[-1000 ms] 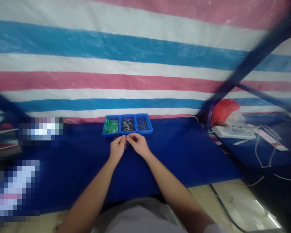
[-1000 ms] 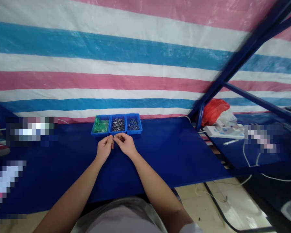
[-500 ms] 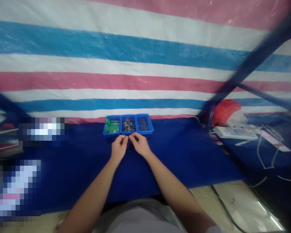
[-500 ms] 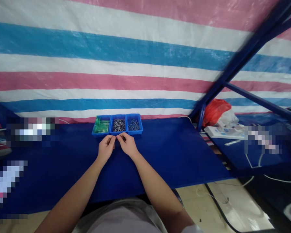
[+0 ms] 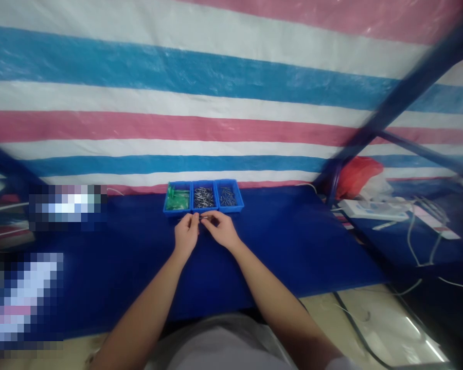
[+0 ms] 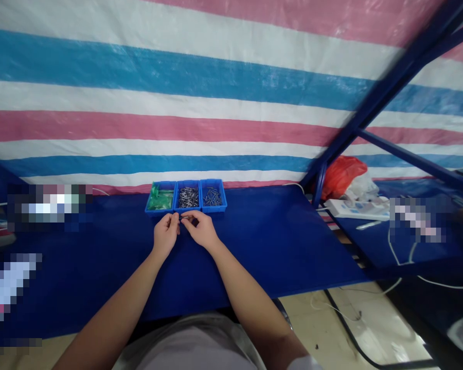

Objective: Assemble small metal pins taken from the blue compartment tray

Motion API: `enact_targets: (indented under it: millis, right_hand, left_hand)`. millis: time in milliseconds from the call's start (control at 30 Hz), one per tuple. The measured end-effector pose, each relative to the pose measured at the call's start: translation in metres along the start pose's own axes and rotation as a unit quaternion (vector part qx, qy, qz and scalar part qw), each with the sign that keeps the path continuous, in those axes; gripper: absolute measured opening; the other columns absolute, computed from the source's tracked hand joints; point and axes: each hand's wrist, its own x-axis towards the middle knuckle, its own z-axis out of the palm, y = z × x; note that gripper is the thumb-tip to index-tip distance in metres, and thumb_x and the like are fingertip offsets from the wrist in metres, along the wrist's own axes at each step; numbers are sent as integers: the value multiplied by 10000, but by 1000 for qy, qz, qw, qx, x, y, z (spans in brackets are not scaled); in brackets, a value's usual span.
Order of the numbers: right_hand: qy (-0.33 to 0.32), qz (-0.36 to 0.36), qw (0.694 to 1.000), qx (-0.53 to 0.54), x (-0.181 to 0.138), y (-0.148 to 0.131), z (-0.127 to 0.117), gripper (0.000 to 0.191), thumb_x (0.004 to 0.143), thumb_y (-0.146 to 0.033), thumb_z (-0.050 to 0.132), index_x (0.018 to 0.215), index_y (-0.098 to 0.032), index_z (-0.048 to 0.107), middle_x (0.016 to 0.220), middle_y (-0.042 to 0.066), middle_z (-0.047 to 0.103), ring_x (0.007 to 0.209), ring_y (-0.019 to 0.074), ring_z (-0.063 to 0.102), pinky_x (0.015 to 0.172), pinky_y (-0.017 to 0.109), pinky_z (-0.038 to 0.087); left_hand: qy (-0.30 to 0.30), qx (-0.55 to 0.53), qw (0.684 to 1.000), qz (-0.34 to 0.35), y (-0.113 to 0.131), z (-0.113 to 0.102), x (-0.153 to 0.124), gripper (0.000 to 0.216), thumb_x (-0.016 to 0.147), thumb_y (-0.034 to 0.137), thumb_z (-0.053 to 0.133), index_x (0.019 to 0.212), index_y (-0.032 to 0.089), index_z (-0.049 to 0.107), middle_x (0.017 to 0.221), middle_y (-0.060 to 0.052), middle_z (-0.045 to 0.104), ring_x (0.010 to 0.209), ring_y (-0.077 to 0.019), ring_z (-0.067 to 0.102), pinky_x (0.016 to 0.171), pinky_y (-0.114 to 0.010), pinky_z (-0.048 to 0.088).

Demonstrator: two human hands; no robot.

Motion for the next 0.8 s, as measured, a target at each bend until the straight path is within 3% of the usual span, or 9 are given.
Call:
enact_targets:
  millis: [100, 467, 667, 800]
  right_hand:
    - [-4, -6, 1000, -16, 0, 0, 1, 175, 876, -336, 653, 963, -216, 747, 887, 47, 741, 769, 190, 667, 725, 305, 518]
    - [13, 46, 996, -76, 1, -2, -5, 370, 945, -453, 557, 713, -202, 699, 672, 12, 690, 632, 168, 614, 622, 272, 447]
    - [9, 44, 995, -84, 1, 2, -3, 445, 968, -480, 511, 642, -204, 636, 614, -2, 629, 601, 155, 571, 596, 266, 404]
    - [13, 34, 997, -64, 0, -1, -2, 343, 952, -457, 541, 759, -209, 677, 721, 12, 675, 675, 168, 605, 650, 275, 448]
  left_hand:
    - [3, -13, 1000, -7, -1, 1, 0, 443, 942, 535, 505, 648, 205, 535, 521, 24, 536, 514, -127, 518, 555, -243, 409]
    - [-64, -87, 994, -1, -7, 6, 1, 332, 877, 505, 620, 978, 194, 670, 676, 0, 644, 537, -124, 586, 539, -246, 483]
    - [-84, -63, 994, 8, -5, 7, 0, 289, 883, 471, 613, 948, 195, 671, 668, 2, 653, 526, -121, 584, 554, -248, 479]
    - [-60, -30, 998, 17, 0, 4, -1, 278, 919, 457, 556, 900, 196, 649, 589, 26, 598, 509, -119, 557, 558, -241, 445]
